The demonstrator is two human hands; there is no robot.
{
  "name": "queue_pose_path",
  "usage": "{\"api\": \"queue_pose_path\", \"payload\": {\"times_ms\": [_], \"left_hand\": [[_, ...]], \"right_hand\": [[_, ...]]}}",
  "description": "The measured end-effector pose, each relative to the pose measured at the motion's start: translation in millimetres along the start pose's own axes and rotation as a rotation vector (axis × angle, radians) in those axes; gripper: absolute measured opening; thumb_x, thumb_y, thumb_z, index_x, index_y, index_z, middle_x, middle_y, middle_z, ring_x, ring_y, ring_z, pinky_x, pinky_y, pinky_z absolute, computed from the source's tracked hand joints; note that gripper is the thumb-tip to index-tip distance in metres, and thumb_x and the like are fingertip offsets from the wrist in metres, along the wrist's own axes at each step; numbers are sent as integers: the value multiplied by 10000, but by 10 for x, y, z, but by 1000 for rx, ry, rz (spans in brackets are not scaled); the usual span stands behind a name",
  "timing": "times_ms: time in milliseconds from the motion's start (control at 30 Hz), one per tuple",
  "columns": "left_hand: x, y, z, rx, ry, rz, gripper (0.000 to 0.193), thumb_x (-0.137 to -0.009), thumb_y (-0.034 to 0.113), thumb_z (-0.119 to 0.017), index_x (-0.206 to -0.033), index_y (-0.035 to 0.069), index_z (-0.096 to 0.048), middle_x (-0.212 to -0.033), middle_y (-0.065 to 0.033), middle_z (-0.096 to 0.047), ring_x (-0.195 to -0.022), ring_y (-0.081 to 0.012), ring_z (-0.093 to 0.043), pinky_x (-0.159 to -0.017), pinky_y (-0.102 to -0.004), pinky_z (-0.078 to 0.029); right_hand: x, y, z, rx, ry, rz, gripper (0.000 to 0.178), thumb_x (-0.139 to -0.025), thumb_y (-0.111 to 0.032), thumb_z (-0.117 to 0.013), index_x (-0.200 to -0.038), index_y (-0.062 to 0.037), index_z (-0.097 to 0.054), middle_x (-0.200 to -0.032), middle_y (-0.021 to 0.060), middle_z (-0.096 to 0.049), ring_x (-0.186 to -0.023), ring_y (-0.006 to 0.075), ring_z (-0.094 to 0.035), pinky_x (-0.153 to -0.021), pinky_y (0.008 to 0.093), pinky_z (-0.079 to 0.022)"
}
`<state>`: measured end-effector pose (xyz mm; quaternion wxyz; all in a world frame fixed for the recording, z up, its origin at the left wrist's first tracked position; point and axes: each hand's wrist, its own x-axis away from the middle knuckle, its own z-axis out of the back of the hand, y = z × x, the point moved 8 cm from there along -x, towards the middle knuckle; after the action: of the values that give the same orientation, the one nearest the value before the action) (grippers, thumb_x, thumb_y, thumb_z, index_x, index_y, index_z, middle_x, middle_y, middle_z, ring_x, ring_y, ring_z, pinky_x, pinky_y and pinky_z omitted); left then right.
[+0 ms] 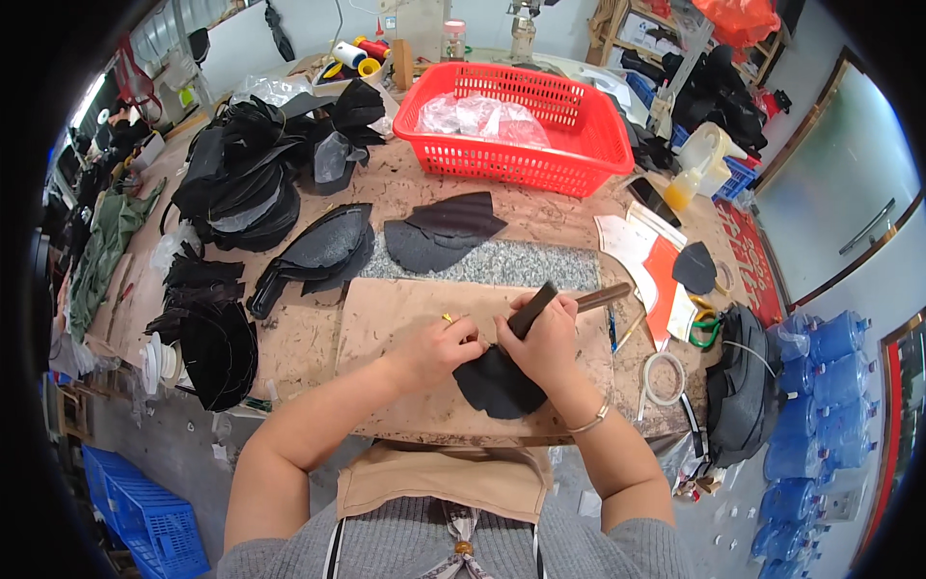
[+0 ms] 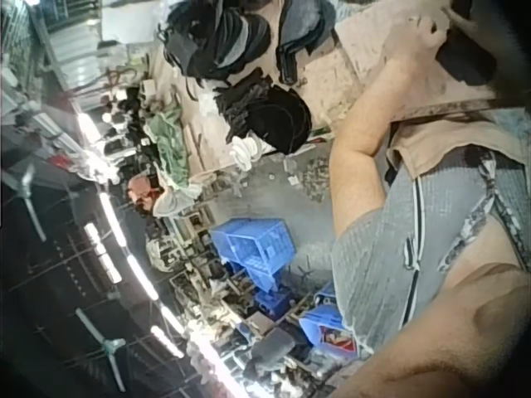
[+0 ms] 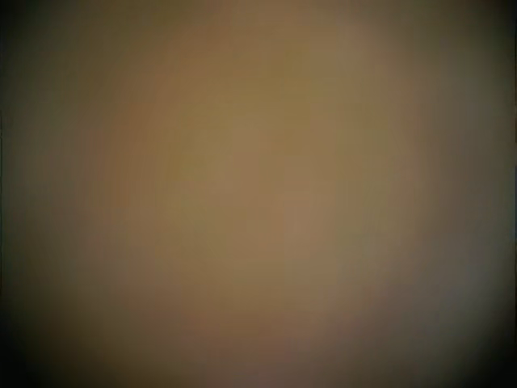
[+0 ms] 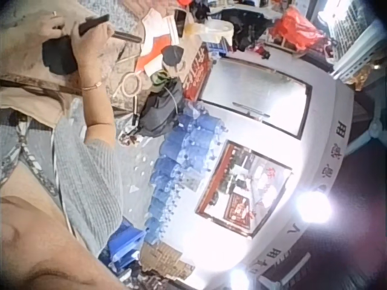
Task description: Hammering and flattening the edges of leather shoe components on a workbench.
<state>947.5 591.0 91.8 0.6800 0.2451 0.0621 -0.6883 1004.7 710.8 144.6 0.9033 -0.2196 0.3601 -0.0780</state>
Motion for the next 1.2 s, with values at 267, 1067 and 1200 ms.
{"api": "queue_pose_path", "payload": {"times_ms": [267,1067,1200], "left_hand": [[72,-166,37,298,106,101,225,-735,-4,-619,-949,61,-645,-942,-95,-571,-844,-289,-596,-753,-366,-505],[228,-79,43,205,95,201,210,-754,4,-630,-957,50,-649,-980,-113,-573,-860,-301,-586,-775,-380,-501],[254,7,18,66,94,198,181,-777,30,-636,-957,39,-651,-975,-127,-571,-858,-309,-579,-783,-384,-495]], "right_hand": [[28,-65,-64,-21,36,48,234,-685,-157,-789,-804,-92,-599,-763,19,-624,-779,232,-598,-815,388,-369],[5,-170,-120,-17,-13,103,262,-676,-171,-802,-809,-82,-594,-772,25,-627,-766,236,-601,-808,364,-377],[-42,-330,21,-30,105,160,259,-676,-165,-800,-816,-82,-599,-743,29,-624,-744,238,-596,-803,359,-376]]}}
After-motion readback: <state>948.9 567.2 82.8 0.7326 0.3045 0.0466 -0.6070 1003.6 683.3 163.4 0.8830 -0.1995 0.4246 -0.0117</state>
